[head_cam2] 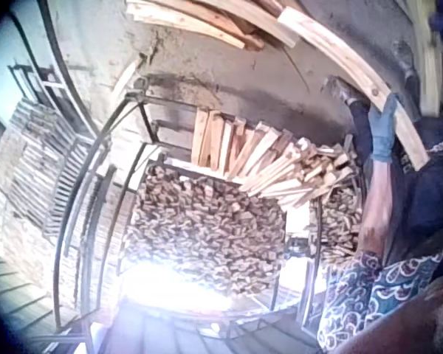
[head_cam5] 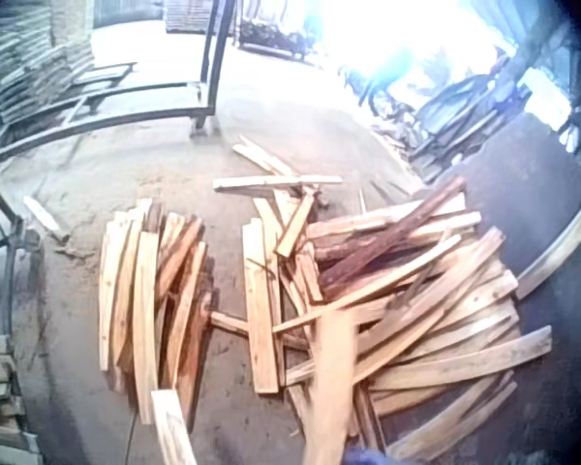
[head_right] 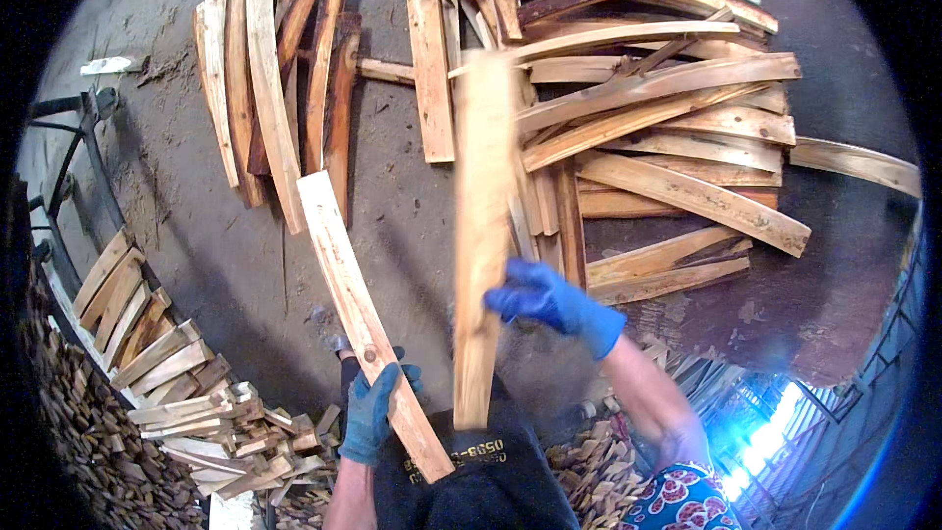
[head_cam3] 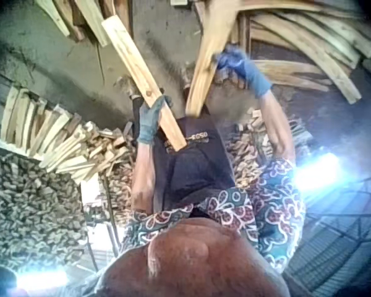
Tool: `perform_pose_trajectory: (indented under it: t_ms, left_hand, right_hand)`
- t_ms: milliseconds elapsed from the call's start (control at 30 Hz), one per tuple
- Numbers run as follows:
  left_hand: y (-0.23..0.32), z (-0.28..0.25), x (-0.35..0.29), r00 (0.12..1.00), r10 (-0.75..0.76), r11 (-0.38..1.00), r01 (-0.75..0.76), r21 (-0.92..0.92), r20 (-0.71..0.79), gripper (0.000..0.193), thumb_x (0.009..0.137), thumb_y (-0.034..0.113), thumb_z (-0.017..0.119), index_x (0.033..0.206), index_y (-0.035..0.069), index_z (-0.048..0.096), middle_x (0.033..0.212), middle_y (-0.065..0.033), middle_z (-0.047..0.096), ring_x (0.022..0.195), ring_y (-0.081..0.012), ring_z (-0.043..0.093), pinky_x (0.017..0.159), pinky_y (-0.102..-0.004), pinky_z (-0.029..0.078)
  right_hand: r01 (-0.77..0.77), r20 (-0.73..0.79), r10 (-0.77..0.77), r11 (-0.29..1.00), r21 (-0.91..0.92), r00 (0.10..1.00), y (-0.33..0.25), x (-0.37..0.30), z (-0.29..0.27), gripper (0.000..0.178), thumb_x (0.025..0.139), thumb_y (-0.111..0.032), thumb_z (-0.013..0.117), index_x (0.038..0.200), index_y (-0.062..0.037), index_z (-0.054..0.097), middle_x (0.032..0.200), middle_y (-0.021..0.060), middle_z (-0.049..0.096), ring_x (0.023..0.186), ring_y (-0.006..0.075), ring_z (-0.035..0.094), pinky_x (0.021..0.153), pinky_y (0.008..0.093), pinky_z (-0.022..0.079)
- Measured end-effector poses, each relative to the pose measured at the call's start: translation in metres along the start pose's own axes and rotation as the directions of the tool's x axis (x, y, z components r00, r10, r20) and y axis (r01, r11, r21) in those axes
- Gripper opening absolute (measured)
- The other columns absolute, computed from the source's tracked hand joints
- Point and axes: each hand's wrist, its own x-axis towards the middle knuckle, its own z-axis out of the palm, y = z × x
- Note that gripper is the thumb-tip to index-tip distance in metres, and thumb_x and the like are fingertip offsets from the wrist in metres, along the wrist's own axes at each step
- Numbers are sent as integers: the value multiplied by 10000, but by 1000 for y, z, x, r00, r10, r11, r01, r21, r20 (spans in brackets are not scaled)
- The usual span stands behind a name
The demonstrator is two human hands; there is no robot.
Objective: The person sorts wooden planks in a workshop, picking them up from a pile on the floor and placing them onto a metal rack. The person handles the planks one by one or in small groups, inspecting them briefly before stacking them neatly on the rack.
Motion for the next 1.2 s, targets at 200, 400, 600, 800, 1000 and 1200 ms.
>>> perform_pose_trajectory:
  t_ms: [200, 400, 600, 800, 1000, 1200]
  left_hand:
    - [39, 13, -11, 971, 236, 969, -238, -61, -35, 280, 855, 202, 619, 1046, 2, 572, 796, -17, 582, 694, -71, 524, 597, -228, 448]
    - [185, 6, 62, 896, 443, 854, -409, 322, -35, 408, 835, 250, 656, 1137, 4, 534, 985, -44, 601, 835, -117, 573, 741, -268, 479]
    - [205, -42, 121, 685, 728, 615, -634, 470, -29, 450, 906, 109, 552, 1322, 2, 422, 1276, -130, 505, 1137, -194, 511, 984, -305, 398]
    - [78, -64, 103, 877, 469, 845, -412, 340, -104, 361, 906, 50, 524, 1256, -27, 484, 1194, -136, 569, 1076, -204, 560, 959, -319, 434]
    - [30, -30, 80, 930, 314, 909, -236, 345, -191, 380, 897, 44, 536, 1264, -25, 470, 1179, -122, 574, 1081, -195, 543, 961, -313, 414]
    - [59, 3, 57, 995, 87, 996, -87, -6, -55, 441, 930, 173, 498, 1321, -2, 394, 1267, -110, 512, 1071, -208, 541, 955, -320, 411]
  right_hand:
    - [168, 178, -186, 979, 111, 966, -53, 48, 102, 616, 805, -319, 697, 1231, 72, 485, 1102, 129, 594, 968, 177, 558, 836, 290, 460]
    - [440, -6, -478, 805, 398, 879, -107, 155, 133, 611, 795, -354, 688, 1252, -1, 487, 1068, 81, 603, 924, 160, 574, 759, 290, 495]
    - [112, -573, -496, 811, -574, 652, -21, 251, 23, 749, 727, -461, 686, 1278, -27, 424, 1189, 225, 544, 1033, 365, 568, 889, 428, 457]
    - [-283, -618, -533, 579, -764, 577, 17, 281, -6, 654, 701, -391, 691, 1159, 13, 458, 1122, 237, 552, 917, 400, 596, 785, 440, 491]
    - [-129, -629, -468, 730, -671, 620, 14, 272, 25, 473, 703, -400, 722, 983, -45, 583, 850, 207, 640, 807, 339, 636, 687, 438, 503]
    - [-13, -108, 48, 952, 306, 993, 30, 98, 121, 445, 747, -222, 769, 1113, -31, 604, 975, 44, 646, 803, 93, 579, 656, 255, 495]
